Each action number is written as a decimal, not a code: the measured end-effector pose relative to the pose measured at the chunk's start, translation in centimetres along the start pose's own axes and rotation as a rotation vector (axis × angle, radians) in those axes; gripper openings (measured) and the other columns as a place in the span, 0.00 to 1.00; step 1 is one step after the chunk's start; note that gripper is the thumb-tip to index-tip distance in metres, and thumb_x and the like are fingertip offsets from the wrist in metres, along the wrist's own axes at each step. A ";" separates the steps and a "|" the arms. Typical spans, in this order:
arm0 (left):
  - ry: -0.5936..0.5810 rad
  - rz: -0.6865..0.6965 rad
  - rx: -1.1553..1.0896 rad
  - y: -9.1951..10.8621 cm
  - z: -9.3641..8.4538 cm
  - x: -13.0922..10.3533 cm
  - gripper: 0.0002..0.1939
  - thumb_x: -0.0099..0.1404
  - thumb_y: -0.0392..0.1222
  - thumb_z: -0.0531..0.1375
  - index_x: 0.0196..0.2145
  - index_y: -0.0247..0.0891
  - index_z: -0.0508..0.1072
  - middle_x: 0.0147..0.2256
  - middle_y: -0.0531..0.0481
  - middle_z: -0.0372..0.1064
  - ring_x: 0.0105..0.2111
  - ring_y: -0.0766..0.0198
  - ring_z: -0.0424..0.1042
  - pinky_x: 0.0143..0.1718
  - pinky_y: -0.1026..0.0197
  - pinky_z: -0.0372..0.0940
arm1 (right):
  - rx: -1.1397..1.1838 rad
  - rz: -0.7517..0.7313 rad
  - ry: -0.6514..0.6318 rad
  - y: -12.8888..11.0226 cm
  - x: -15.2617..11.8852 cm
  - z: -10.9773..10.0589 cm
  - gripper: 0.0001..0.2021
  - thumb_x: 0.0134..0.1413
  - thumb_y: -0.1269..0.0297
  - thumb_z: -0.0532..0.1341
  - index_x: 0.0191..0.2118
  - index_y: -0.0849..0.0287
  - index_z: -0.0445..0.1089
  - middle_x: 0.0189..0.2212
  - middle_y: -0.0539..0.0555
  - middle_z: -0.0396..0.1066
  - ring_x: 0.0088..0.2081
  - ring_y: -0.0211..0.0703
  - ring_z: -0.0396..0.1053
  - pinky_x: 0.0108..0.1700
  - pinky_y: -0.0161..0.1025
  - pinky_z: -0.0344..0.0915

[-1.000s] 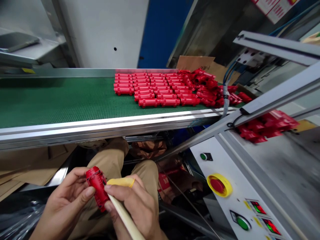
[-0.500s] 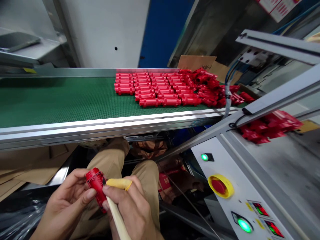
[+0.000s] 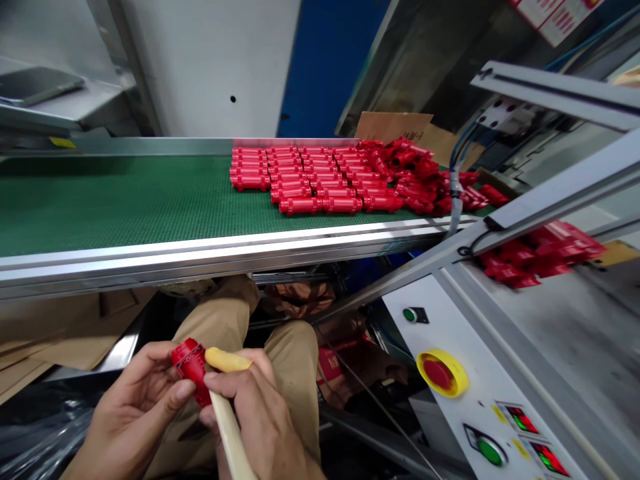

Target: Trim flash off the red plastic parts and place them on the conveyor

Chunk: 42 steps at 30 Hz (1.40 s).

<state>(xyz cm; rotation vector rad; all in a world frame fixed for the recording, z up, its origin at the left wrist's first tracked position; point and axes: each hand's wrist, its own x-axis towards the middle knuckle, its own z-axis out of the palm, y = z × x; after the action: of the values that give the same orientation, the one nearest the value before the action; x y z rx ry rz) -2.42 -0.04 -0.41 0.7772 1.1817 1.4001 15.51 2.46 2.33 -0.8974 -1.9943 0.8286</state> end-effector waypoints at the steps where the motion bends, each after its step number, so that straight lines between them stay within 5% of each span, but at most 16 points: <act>1: 0.029 -0.013 -0.013 0.1 0.1 0.0 0.08 0.65 0.41 0.70 0.42 0.44 0.77 0.34 0.51 0.82 0.35 0.63 0.79 0.38 0.68 0.73 | -0.022 -0.019 -0.009 0.1 -0.1 0.1 0.19 0.64 0.75 0.61 0.57 0.53 0.69 0.50 0.60 0.76 0.52 0.54 0.76 0.53 0.47 0.78; 6: -0.002 -0.032 -0.011 0.2 -0.1 0.2 0.08 0.65 0.42 0.70 0.42 0.44 0.77 0.34 0.51 0.82 0.35 0.63 0.79 0.38 0.67 0.73 | -0.042 0.015 0.086 0.1 -0.9 1.2 0.17 0.69 0.74 0.57 0.56 0.48 0.72 0.51 0.59 0.76 0.52 0.54 0.78 0.50 0.46 0.80; 9: -0.005 -0.041 -0.033 0.1 -0.4 0.3 0.09 0.65 0.42 0.70 0.42 0.44 0.77 0.34 0.51 0.81 0.35 0.63 0.78 0.37 0.67 0.73 | 0.048 0.089 0.150 -0.2 -1.1 1.3 0.10 0.72 0.63 0.59 0.54 0.51 0.73 0.51 0.60 0.77 0.52 0.55 0.78 0.53 0.47 0.78; 12: 0.042 -0.075 -0.086 0.3 -0.1 0.1 0.12 0.63 0.43 0.72 0.42 0.43 0.77 0.33 0.50 0.81 0.34 0.61 0.78 0.36 0.65 0.73 | 0.269 0.209 0.172 -0.3 -0.9 0.3 0.14 0.70 0.51 0.62 0.50 0.54 0.74 0.50 0.62 0.79 0.50 0.53 0.80 0.49 0.44 0.79; 18: 0.132 -0.084 -0.126 0.7 0.9 0.0 0.14 0.60 0.44 0.74 0.41 0.43 0.77 0.32 0.52 0.80 0.33 0.63 0.77 0.37 0.68 0.71 | 0.716 0.355 0.091 -0.2 -0.6 -2.5 0.14 0.67 0.50 0.65 0.48 0.54 0.73 0.45 0.62 0.82 0.46 0.53 0.82 0.49 0.50 0.79; 21: 0.150 -0.091 -0.144 0.6 0.8 0.1 0.14 0.59 0.45 0.75 0.41 0.44 0.78 0.33 0.52 0.80 0.35 0.64 0.77 0.39 0.70 0.71 | 0.972 0.405 0.055 -0.6 -1.1 -3.4 0.15 0.65 0.45 0.65 0.42 0.50 0.70 0.33 0.53 0.80 0.32 0.46 0.80 0.33 0.41 0.79; 23: 0.161 -0.098 -0.161 0.5 0.7 0.1 0.15 0.59 0.45 0.75 0.42 0.45 0.78 0.35 0.52 0.80 0.38 0.63 0.78 0.41 0.69 0.71 | 1.104 0.298 0.110 -0.9 -1.3 -3.8 0.17 0.66 0.41 0.61 0.37 0.47 0.67 0.20 0.46 0.71 0.19 0.40 0.70 0.19 0.32 0.69; 25: 0.159 -0.092 -0.171 0.4 0.6 0.1 0.14 0.60 0.44 0.74 0.42 0.45 0.78 0.36 0.53 0.80 0.39 0.63 0.78 0.43 0.69 0.71 | 1.004 0.199 0.153 -1.0 -1.2 -4.1 0.16 0.68 0.41 0.59 0.37 0.46 0.69 0.18 0.45 0.69 0.17 0.39 0.67 0.16 0.31 0.65; 28: 0.095 -0.073 -0.157 0.2 0.4 0.2 0.12 0.61 0.42 0.73 0.42 0.45 0.79 0.35 0.52 0.80 0.37 0.64 0.78 0.41 0.69 0.72 | 0.394 0.170 0.125 -0.8 -0.3 -3.8 0.08 0.69 0.54 0.64 0.47 0.49 0.76 0.38 0.55 0.82 0.38 0.48 0.80 0.38 0.41 0.78; 31: 0.022 -0.049 -0.120 0.0 0.0 0.3 0.11 0.63 0.41 0.72 0.43 0.44 0.78 0.36 0.51 0.81 0.36 0.63 0.79 0.39 0.68 0.73 | 0.036 0.019 0.130 -0.5 0.6 -2.5 0.10 0.69 0.65 0.65 0.53 0.54 0.77 0.45 0.58 0.81 0.46 0.50 0.79 0.50 0.46 0.75; 35: -0.027 -0.035 -0.068 0.0 -0.4 0.3 0.09 0.66 0.41 0.70 0.44 0.45 0.77 0.36 0.52 0.80 0.37 0.62 0.79 0.41 0.68 0.73 | 0.115 -0.084 0.120 -0.1 0.6 -0.6 0.12 0.70 0.66 0.63 0.55 0.58 0.76 0.45 0.59 0.80 0.42 0.49 0.76 0.44 0.45 0.75; 42: -0.034 -0.039 -0.060 0.1 -0.6 0.0 0.09 0.66 0.41 0.69 0.44 0.46 0.77 0.37 0.51 0.81 0.38 0.62 0.79 0.40 0.68 0.73 | 0.076 -0.050 0.147 0.6 -0.3 0.2 0.12 0.70 0.63 0.62 0.54 0.57 0.76 0.44 0.61 0.80 0.42 0.53 0.77 0.43 0.48 0.77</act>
<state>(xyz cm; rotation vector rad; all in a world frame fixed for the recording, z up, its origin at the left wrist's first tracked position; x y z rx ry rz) -2.98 -0.16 -0.50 0.7294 1.1179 1.3792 15.62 2.48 1.67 -0.8371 -1.8386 0.7829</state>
